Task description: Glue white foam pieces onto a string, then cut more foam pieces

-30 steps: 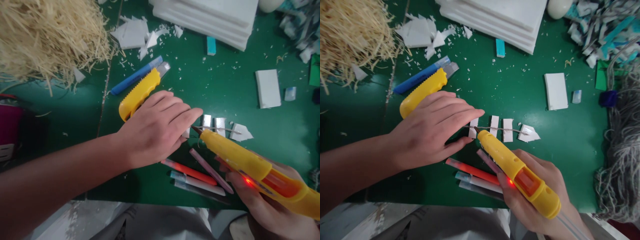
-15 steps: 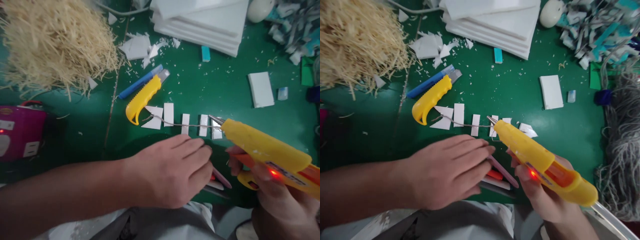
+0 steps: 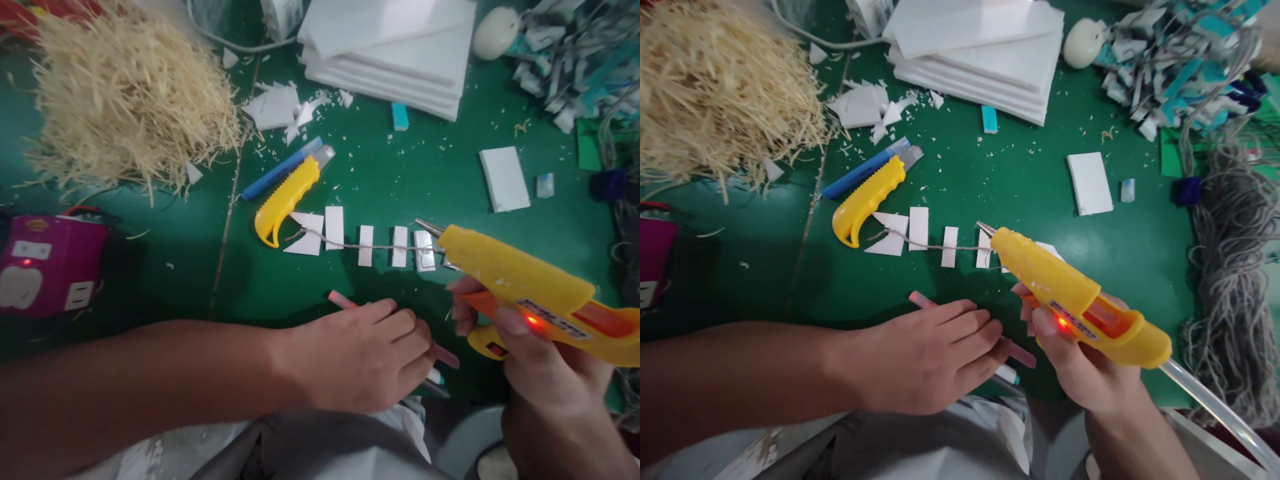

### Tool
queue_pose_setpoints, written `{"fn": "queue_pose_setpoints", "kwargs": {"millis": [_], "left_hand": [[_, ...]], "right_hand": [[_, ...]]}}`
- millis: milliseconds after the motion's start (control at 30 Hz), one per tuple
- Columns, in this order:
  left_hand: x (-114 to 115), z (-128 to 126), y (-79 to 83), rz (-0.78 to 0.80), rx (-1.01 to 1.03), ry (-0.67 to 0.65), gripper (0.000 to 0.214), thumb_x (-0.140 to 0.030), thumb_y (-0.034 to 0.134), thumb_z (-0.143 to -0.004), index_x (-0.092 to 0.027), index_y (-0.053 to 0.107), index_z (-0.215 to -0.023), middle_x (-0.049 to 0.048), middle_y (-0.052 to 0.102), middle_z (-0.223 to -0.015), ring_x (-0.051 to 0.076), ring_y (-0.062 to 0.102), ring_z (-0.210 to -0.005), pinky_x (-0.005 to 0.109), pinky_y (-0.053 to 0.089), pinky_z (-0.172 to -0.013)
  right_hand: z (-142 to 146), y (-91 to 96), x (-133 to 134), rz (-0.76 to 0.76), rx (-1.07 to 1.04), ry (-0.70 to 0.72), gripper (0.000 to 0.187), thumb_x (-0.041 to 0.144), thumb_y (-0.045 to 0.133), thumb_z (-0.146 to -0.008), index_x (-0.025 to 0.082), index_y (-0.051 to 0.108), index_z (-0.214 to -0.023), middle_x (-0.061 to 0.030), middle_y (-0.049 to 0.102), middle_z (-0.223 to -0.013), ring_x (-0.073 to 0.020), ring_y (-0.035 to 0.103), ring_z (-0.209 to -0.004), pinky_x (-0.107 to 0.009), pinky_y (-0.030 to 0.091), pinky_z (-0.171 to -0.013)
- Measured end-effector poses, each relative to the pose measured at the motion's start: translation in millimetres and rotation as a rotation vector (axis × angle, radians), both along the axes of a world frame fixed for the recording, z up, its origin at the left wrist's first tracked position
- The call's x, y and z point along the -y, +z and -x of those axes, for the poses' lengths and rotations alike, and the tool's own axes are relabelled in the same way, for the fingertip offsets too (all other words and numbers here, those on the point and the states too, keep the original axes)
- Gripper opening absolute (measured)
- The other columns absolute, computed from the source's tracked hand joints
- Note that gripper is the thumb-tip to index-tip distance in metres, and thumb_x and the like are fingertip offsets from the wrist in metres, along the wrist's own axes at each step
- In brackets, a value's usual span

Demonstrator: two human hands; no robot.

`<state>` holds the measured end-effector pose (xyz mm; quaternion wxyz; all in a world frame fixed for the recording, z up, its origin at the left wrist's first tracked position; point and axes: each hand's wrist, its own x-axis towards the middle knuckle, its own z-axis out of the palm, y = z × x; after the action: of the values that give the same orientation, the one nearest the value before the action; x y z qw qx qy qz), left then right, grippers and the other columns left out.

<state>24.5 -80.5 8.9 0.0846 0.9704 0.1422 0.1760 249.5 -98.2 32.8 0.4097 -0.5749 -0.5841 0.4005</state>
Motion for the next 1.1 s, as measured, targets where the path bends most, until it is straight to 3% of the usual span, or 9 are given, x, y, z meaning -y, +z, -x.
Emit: {"fn": "queue_pose_setpoints", "kwargs": {"millis": [167, 267, 300, 333, 467, 600, 733, 933, 1100], "left_hand": [[-3, 7, 5.2, -0.005, 0.058, -0.025, 0.029, -0.025, 0.052, -0.108, -0.014, 0.075, -0.122, 0.0080, 0.078, -0.116, 0.021, 0.070, -0.098, 0.034, 0.056, -0.082], [-23, 25, 16.1, -0.044, 0.169, -0.008, 0.023, -0.031, 0.060, -0.106, -0.017, 0.077, -0.099, 0.0050, 0.080, -0.103, 0.020, 0.071, -0.092, 0.036, 0.058, -0.082], [-32, 33, 19.9, -0.101, 0.196, 0.029, 0.023, -0.033, 0.062, -0.106, -0.018, 0.075, -0.095, 0.0030, 0.078, -0.093, 0.019, 0.070, -0.086, 0.035, 0.058, -0.079], [-41, 41, 23.1, -0.138, 0.196, 0.191, 0.022, -0.033, 0.062, -0.106, -0.017, 0.074, -0.097, 0.0038, 0.077, -0.091, 0.019, 0.070, -0.085, 0.036, 0.058, -0.080], [-70, 64, 24.6, -0.048, -0.049, 0.489, 0.044, -0.041, 0.054, -0.108, -0.008, 0.061, -0.136, 0.0179, 0.071, -0.133, 0.031, 0.069, -0.123, 0.046, 0.058, -0.100], [-73, 68, 12.5, -0.013, -0.109, 0.484, 0.045, -0.036, 0.051, -0.107, -0.009, 0.058, -0.142, 0.0163, 0.072, -0.134, 0.031, 0.069, -0.126, 0.045, 0.057, -0.105], [-68, 65, 6.0, 0.036, -0.132, 0.456, 0.041, -0.029, 0.049, -0.107, -0.011, 0.059, -0.142, 0.0145, 0.075, -0.129, 0.028, 0.071, -0.120, 0.043, 0.057, -0.105], [-69, 66, 9.9, 0.075, -0.136, 0.371, 0.042, -0.028, 0.051, -0.106, -0.012, 0.057, -0.144, 0.0132, 0.074, -0.127, 0.028, 0.070, -0.120, 0.043, 0.056, -0.105], [-78, 82, 21.3, 0.069, -0.163, 0.413, 0.046, -0.041, 0.054, -0.103, -0.015, 0.061, -0.140, 0.0142, 0.072, -0.129, 0.032, 0.068, -0.118, 0.048, 0.057, -0.099]], "right_hand": [[2, 1.2, 3, 0.035, 0.006, -0.037, 0.019, 0.052, 0.075, -0.097, 0.035, 0.083, -0.096, 0.0031, 0.079, -0.075, -0.0110, 0.069, -0.055, -0.017, 0.061, -0.056], [0, -0.8, 2, 0.032, -0.011, -0.025, 0.016, 0.050, 0.074, -0.098, 0.037, 0.083, -0.101, 0.0032, 0.079, -0.076, -0.0115, 0.069, -0.055, -0.018, 0.061, -0.054], [-1, -1.5, 1, 0.016, -0.022, -0.004, 0.014, 0.048, 0.074, -0.098, 0.038, 0.083, -0.101, 0.0031, 0.080, -0.077, -0.0120, 0.069, -0.054, -0.019, 0.060, -0.053], [-1, -1.9, 0, 0.008, -0.024, 0.016, 0.013, 0.046, 0.073, -0.098, 0.038, 0.083, -0.102, 0.0027, 0.081, -0.077, -0.0126, 0.070, -0.054, -0.019, 0.060, -0.052], [0, -0.6, -2, 0.051, 0.011, 0.077, 0.014, 0.048, 0.073, -0.098, 0.038, 0.083, -0.096, 0.0018, 0.080, -0.074, -0.0143, 0.070, -0.054, -0.020, 0.058, -0.050], [1, 2.8, -6, 0.086, 0.060, 0.098, 0.021, 0.052, 0.073, -0.095, 0.036, 0.081, -0.086, 0.0006, 0.081, -0.077, -0.0158, 0.068, -0.053, -0.023, 0.055, -0.045], [2, 4.6, -12, 0.032, 0.140, 0.196, 0.024, 0.041, 0.072, -0.095, 0.030, 0.073, -0.073, 0.0015, 0.075, -0.068, -0.0159, 0.068, -0.052, -0.024, 0.058, -0.049], [9, 6.0, -21, -0.001, 0.222, 0.218, 0.020, 0.039, 0.068, -0.095, 0.031, 0.070, -0.076, 0.0035, 0.071, -0.063, -0.0147, 0.066, -0.047, -0.025, 0.057, -0.048], [6, 4.0, -20, 0.000, 0.264, 0.247, 0.029, 0.040, 0.068, -0.096, 0.026, 0.064, -0.070, 0.0015, 0.069, -0.060, -0.0143, 0.064, -0.045, -0.024, 0.050, -0.042]]}}
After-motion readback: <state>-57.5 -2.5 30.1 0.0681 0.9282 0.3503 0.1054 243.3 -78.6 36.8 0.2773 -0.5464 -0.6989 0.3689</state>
